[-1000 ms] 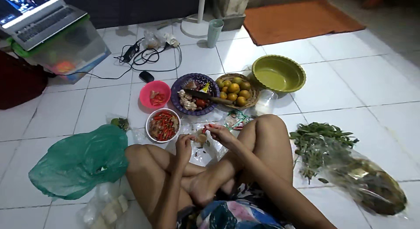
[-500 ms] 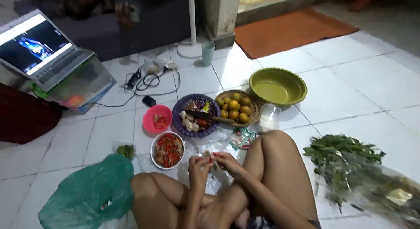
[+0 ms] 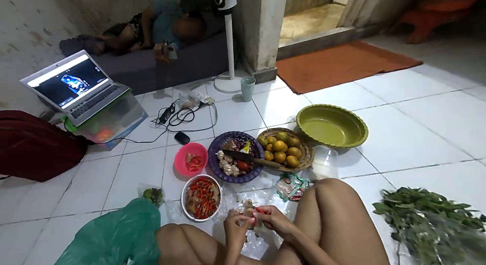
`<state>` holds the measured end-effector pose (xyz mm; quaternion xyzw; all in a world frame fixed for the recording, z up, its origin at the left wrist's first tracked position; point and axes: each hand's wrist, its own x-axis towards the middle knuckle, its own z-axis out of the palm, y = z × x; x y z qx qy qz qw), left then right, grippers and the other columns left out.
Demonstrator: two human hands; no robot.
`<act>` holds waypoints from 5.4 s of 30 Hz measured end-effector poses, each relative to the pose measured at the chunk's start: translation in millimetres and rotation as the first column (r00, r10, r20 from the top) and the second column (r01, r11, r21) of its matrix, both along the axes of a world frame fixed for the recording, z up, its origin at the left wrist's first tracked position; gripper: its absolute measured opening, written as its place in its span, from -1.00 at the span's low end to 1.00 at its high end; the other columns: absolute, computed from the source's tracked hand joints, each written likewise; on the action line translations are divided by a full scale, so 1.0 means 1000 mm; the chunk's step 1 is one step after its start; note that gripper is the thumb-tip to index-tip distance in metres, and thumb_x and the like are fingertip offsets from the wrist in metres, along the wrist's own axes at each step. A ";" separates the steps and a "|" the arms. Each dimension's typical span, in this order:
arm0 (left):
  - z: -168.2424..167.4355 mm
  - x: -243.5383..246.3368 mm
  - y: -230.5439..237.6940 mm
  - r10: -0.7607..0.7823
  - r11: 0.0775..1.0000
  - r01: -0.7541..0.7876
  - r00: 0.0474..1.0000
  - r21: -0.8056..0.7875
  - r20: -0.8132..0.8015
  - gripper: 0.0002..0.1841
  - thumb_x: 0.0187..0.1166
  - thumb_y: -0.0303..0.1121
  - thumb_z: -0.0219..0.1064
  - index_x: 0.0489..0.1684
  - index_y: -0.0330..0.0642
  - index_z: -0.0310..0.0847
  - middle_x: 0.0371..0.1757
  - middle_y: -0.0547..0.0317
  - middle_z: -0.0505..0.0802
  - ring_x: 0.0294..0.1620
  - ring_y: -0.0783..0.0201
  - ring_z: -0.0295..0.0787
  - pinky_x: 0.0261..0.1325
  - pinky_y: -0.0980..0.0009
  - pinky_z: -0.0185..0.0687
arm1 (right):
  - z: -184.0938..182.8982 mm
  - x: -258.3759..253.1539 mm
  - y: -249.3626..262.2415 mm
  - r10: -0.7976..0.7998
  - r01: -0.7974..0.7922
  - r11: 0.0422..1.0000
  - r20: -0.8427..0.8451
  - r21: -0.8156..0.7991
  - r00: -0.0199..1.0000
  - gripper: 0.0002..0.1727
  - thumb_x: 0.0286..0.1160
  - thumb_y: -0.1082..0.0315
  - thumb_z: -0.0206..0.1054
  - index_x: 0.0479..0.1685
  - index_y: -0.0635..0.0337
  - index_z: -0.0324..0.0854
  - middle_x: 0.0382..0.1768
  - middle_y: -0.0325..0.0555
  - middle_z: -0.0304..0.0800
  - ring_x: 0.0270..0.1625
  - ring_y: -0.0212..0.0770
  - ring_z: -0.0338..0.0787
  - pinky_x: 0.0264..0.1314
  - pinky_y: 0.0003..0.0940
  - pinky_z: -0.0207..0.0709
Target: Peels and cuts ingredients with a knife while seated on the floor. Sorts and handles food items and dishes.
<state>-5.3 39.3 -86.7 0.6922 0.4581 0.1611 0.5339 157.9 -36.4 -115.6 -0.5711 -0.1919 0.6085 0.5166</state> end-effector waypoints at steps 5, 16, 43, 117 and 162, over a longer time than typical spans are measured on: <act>-0.004 0.000 -0.003 -0.003 1.000 0.002 1.000 0.016 0.004 -0.81 0.42 -0.44 0.53 -0.22 -0.46 0.83 -0.01 -0.25 0.79 -0.06 0.11 0.65 0.06 0.25 0.53 | -0.007 -0.001 -0.001 -0.008 0.008 1.000 0.002 0.006 1.000 -0.91 0.57 0.52 0.31 -0.17 0.30 0.74 -0.56 -0.39 0.69 -0.70 -0.65 0.34 -0.62 -0.70 0.23; -0.005 -0.001 -0.009 -0.013 0.997 0.016 0.999 0.078 -0.046 -0.77 0.54 -0.43 0.42 -0.07 -0.49 0.80 0.14 -0.36 0.76 0.06 -0.04 0.69 0.20 0.16 0.57 | -0.009 -0.006 -0.005 0.027 -0.028 1.000 0.057 0.000 0.998 -0.92 0.57 0.49 0.33 -0.18 0.29 0.73 -0.59 -0.41 0.63 -0.69 -0.64 0.32 -0.62 -0.69 0.21; 0.019 -0.002 -0.006 -0.048 0.996 0.044 0.998 -0.076 -0.046 -0.72 0.69 -0.41 0.30 0.00 -0.56 0.75 0.14 -0.36 0.76 0.09 0.07 0.72 0.22 0.29 0.60 | 0.006 -0.005 -0.001 -0.137 0.135 0.989 0.031 0.059 0.990 -0.83 0.65 0.50 0.24 0.03 0.36 0.69 -0.48 -0.40 0.69 -0.65 -0.65 0.40 -0.58 -0.73 0.29; 0.013 -0.005 -0.019 0.158 0.939 -0.156 0.987 -0.306 -0.019 -0.79 0.61 -0.56 0.35 0.04 -0.58 0.67 -0.26 -0.02 0.83 -0.38 0.48 0.70 -0.15 0.54 0.67 | -0.001 -0.016 -0.003 -0.046 -0.016 0.970 0.247 0.242 0.968 -0.78 0.19 0.55 0.56 -0.16 0.36 0.78 -0.30 -0.38 0.84 -0.38 -0.70 0.61 -0.24 -0.72 0.49; -0.031 -0.005 0.000 -0.080 0.992 0.074 0.995 0.104 0.058 -0.76 0.61 -0.44 0.34 0.07 -0.39 0.83 0.08 -0.28 0.86 0.17 -0.11 0.81 0.41 0.06 0.60 | 0.138 -0.031 0.251 0.306 -0.304 0.952 0.187 -0.039 0.933 -0.52 0.62 0.69 -0.13 0.49 0.41 0.36 0.13 0.05 0.66 -0.03 -0.28 0.74 0.16 -0.38 0.63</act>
